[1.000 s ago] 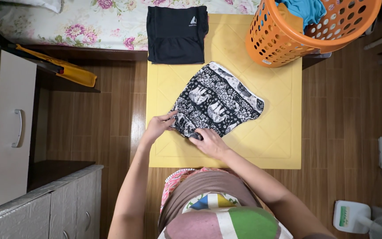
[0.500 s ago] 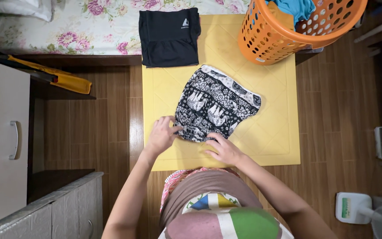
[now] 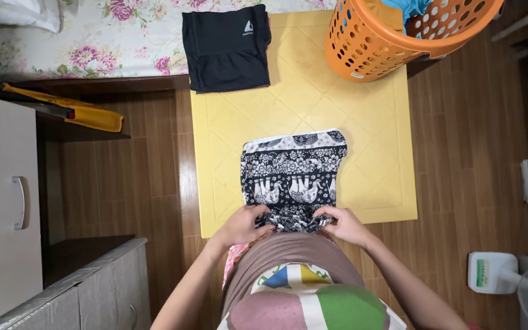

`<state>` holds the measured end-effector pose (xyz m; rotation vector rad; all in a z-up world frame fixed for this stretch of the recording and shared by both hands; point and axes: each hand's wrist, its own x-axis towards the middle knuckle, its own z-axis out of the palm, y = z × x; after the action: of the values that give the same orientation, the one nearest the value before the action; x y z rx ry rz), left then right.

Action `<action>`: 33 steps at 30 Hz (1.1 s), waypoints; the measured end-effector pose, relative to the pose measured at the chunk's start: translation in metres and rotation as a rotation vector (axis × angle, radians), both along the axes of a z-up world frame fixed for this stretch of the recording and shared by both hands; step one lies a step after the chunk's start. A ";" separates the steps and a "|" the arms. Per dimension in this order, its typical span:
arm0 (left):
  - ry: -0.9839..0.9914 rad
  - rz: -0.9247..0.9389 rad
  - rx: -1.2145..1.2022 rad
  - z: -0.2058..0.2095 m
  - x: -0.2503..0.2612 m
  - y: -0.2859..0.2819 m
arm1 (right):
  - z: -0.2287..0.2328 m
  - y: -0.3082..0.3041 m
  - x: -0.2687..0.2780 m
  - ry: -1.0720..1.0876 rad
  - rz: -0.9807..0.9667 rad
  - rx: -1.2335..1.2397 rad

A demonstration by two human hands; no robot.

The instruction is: The person folds several pieces of clothing on a yellow table. They fold a pink top, a dark gray top, a black top, and a patterned skirt, placing each folded item in a neat stack. The person then picks up a mustard-colored garment from the laundry basket.

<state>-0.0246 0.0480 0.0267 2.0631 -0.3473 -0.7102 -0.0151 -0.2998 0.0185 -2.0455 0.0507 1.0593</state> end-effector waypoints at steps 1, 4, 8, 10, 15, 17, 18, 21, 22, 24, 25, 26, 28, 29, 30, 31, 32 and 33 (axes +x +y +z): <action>-0.021 -0.015 -0.008 -0.005 0.002 -0.002 | 0.000 -0.004 0.002 -0.019 0.044 0.009; 0.041 0.134 -0.364 -0.027 0.020 -0.002 | -0.010 -0.008 0.026 -0.112 -0.064 0.314; 0.198 0.558 -0.627 -0.078 0.073 -0.003 | -0.042 -0.007 0.078 -0.212 -0.551 0.249; 0.138 0.696 -0.352 -0.099 0.090 -0.015 | -0.062 0.002 0.097 -0.288 -0.555 0.107; 0.021 0.758 0.086 -0.113 0.092 -0.029 | -0.080 0.013 0.112 -0.522 -0.406 -0.114; -0.013 0.758 0.121 -0.108 0.080 -0.038 | -0.078 0.016 0.102 -0.486 -0.426 -0.181; -0.057 0.768 0.126 -0.104 0.081 -0.040 | -0.077 0.021 0.104 -0.476 -0.433 -0.208; -0.132 0.742 0.137 -0.085 0.090 -0.044 | -0.064 0.032 0.109 -0.470 -0.445 -0.280; -0.115 0.695 0.144 -0.077 0.090 -0.044 | -0.061 0.035 0.109 -0.530 -0.450 -0.237; -0.097 0.704 0.105 -0.063 0.086 -0.047 | -0.055 0.040 0.110 -0.648 -0.459 -0.152; -0.096 0.760 0.059 -0.056 0.079 -0.050 | -0.052 0.040 0.109 -0.676 -0.475 -0.089; -0.099 0.812 0.013 -0.051 0.075 -0.050 | -0.050 0.040 0.112 -0.707 -0.495 -0.023; -0.215 0.862 -0.093 -0.044 0.063 -0.049 | -0.047 0.041 0.117 -0.730 -0.520 0.098; -0.271 0.885 -0.146 -0.044 0.057 -0.048 | -0.047 0.040 0.119 -0.721 -0.527 0.153; -0.173 0.930 -0.132 -0.047 0.054 -0.046 | -0.047 0.040 0.120 -0.713 -0.534 0.208; -0.074 0.974 -0.117 -0.052 0.051 -0.045 | -0.048 0.041 0.122 -0.676 -0.500 0.098; 0.026 1.018 -0.101 -0.057 0.048 -0.043 | -0.049 0.042 0.124 -0.636 -0.464 -0.011; -0.002 1.006 -0.092 -0.063 0.044 -0.043 | -0.050 0.042 0.124 -0.596 -0.426 -0.118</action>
<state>0.0194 0.0055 -0.0364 1.8274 0.6247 -0.0648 0.1091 -0.2575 -0.0313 -2.2438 0.2337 0.1742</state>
